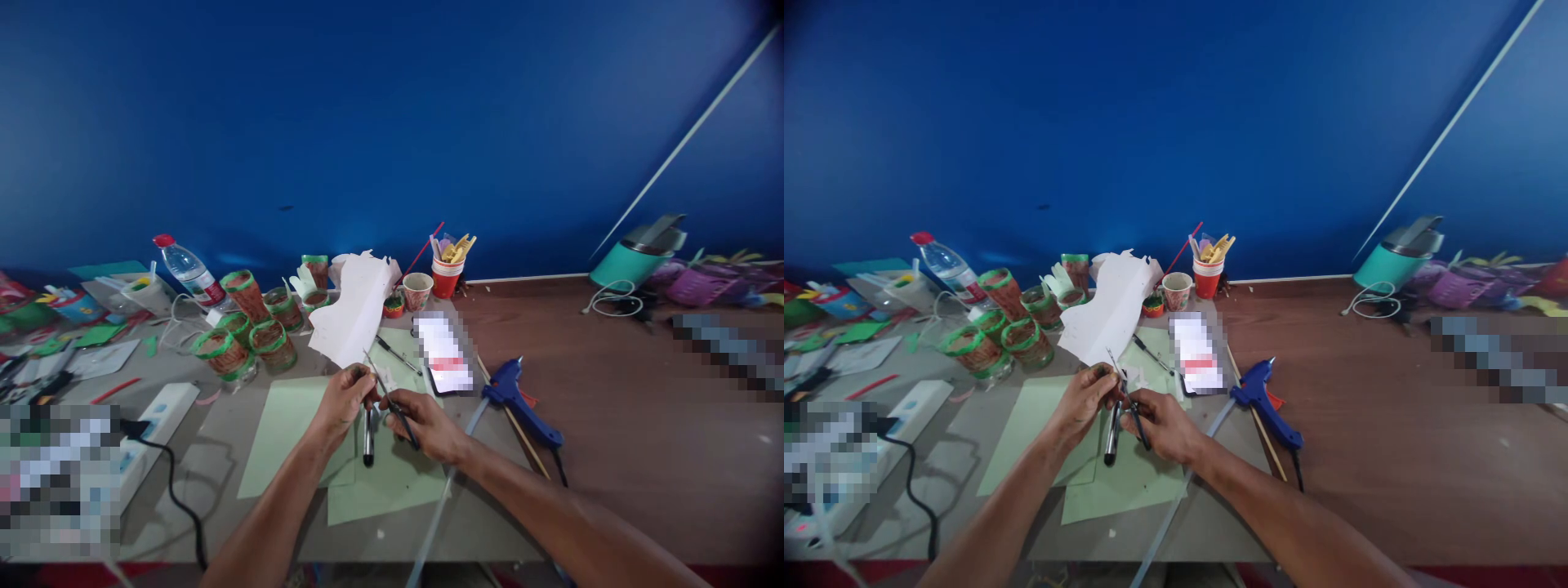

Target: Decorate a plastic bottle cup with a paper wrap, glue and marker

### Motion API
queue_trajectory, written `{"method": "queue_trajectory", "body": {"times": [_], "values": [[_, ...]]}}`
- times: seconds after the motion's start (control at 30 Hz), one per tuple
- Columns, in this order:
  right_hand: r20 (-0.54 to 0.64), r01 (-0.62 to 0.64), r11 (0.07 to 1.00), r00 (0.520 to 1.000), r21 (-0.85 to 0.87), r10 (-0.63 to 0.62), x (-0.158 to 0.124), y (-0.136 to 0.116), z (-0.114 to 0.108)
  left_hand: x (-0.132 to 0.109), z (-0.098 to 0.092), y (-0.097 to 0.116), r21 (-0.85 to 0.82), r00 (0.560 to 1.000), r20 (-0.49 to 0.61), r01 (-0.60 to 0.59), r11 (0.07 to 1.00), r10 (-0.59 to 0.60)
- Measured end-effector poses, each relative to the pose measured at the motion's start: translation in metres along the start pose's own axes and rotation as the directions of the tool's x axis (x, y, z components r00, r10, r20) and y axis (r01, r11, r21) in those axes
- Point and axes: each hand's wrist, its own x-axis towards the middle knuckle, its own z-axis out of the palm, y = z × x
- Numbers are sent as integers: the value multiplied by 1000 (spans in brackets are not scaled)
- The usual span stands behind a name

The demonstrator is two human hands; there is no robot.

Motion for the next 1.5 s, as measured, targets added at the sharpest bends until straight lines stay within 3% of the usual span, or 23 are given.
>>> {"method": "queue_trajectory", "body": {"times": [0.53,0.9,1.5], "values": [[-11,50,994,999,-101,-51,-1,0,0,1,-2,-2,33,999,13,-39,999,39],[17,49,987,999,-152,-46,0,1,-3,0,-7,12,72,997,60,-54,996,50],[23,44,987,999,-157,-41,-1,0,-2,3,-10,9,153,991,-26,-126,980,131]]}}
